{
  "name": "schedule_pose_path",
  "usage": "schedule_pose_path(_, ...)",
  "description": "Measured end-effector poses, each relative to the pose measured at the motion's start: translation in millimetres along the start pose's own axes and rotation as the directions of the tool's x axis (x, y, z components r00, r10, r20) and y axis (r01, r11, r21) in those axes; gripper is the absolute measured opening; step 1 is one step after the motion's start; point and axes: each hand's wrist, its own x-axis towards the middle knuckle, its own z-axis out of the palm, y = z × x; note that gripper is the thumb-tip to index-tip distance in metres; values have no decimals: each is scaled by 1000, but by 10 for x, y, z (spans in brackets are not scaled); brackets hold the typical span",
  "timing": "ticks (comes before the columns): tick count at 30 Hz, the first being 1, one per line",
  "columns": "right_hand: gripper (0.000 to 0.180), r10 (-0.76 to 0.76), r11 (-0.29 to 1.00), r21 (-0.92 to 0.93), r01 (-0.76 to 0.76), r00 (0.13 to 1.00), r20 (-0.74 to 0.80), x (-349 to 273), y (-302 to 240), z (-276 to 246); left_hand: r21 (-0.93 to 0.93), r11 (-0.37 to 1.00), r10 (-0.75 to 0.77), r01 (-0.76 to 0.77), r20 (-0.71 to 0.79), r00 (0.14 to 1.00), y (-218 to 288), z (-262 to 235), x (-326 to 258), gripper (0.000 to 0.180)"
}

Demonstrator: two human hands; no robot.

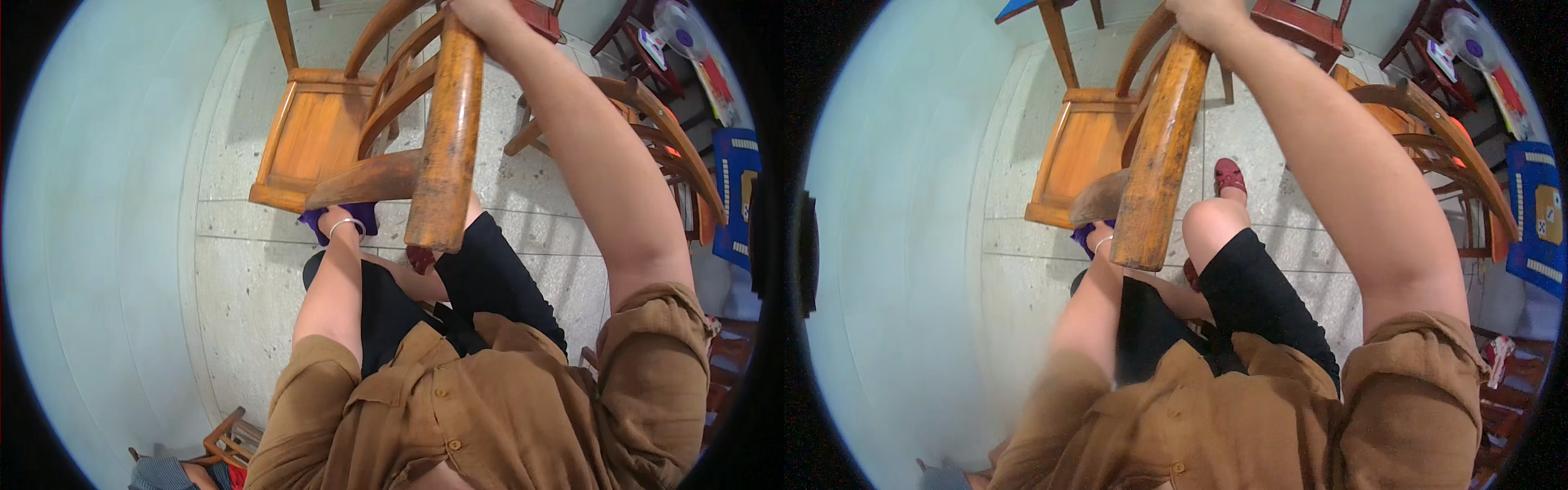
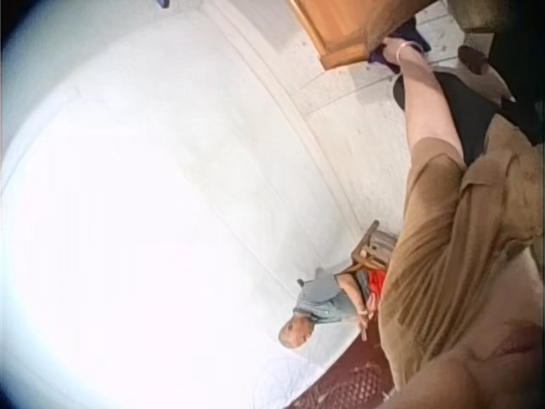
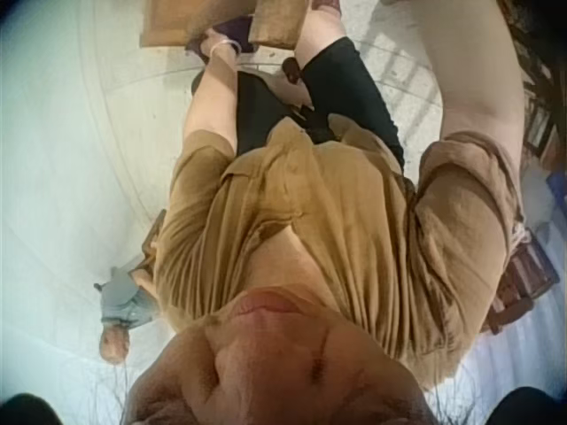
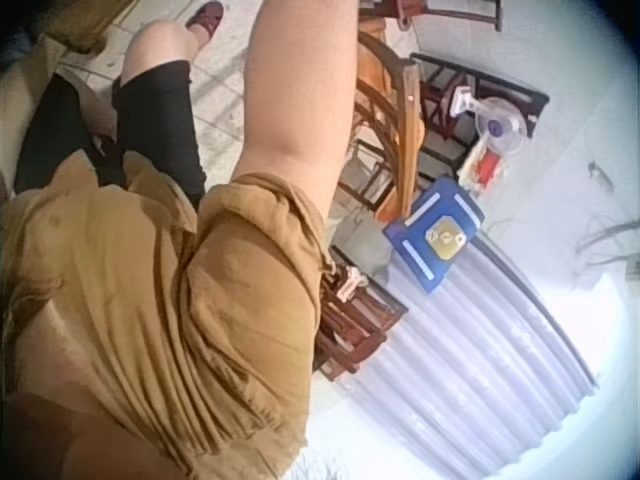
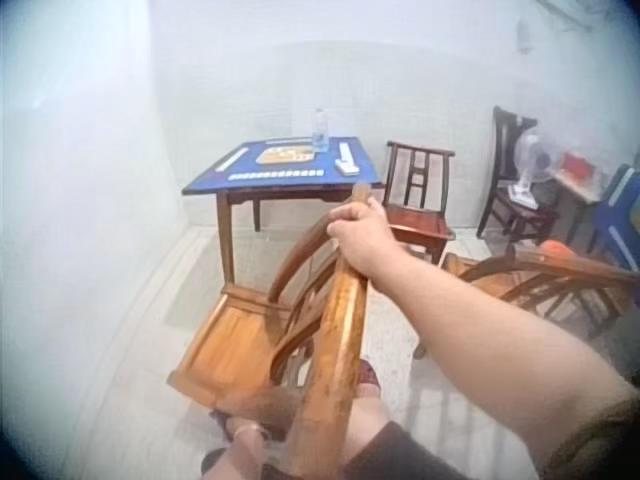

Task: The person cleans wooden chairs by turning them around and wiping their legs, rungs, seats, and backrests with a cloth.

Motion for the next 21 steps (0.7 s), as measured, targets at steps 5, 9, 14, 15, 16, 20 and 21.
schedule_pose_path(5, 28, -20, 985, 174, 18, 1000, 7, 4, -15, -94, -152, 982, -91, 108, 114, 989, -135, -173, -176, 59)
schedule_pose_path(9, 27, -26, 996, 87, 23, 999, 34, -22, -76, 38, -303, 953, 85, 17, 320, 944, -751, -231, 272, 43)
schedule_pose_path(14, 26, -37, 995, 90, 37, 999, 3, -111, -110, -182, -314, 948, 85, 43, 383, 920, -822, 303, 457, 39)
schedule_pose_path(15, 25, -76, 989, 127, 71, 997, 32, -50, -188, -18, -7, 783, 597, -622, 289, 748, -1158, 256, 1002, 30)
schedule_pose_path(16, 25, -103, 986, 137, 96, 994, 39, -9, -173, 56, 294, 178, 860, -939, 418, 294, -1349, 301, 1281, 22)
schedule_pose_path(20, 21, -23, 979, 202, 9, 997, 70, -85, -246, -15, 859, -290, 944, 422, 329, -21, -1272, 661, 1349, 34)
schedule_pose_path(21, 22, -41, 961, 277, 9, 993, 110, -73, -245, -14, 483, -111, 904, 869, 413, -114, -1201, 601, 1373, 38)
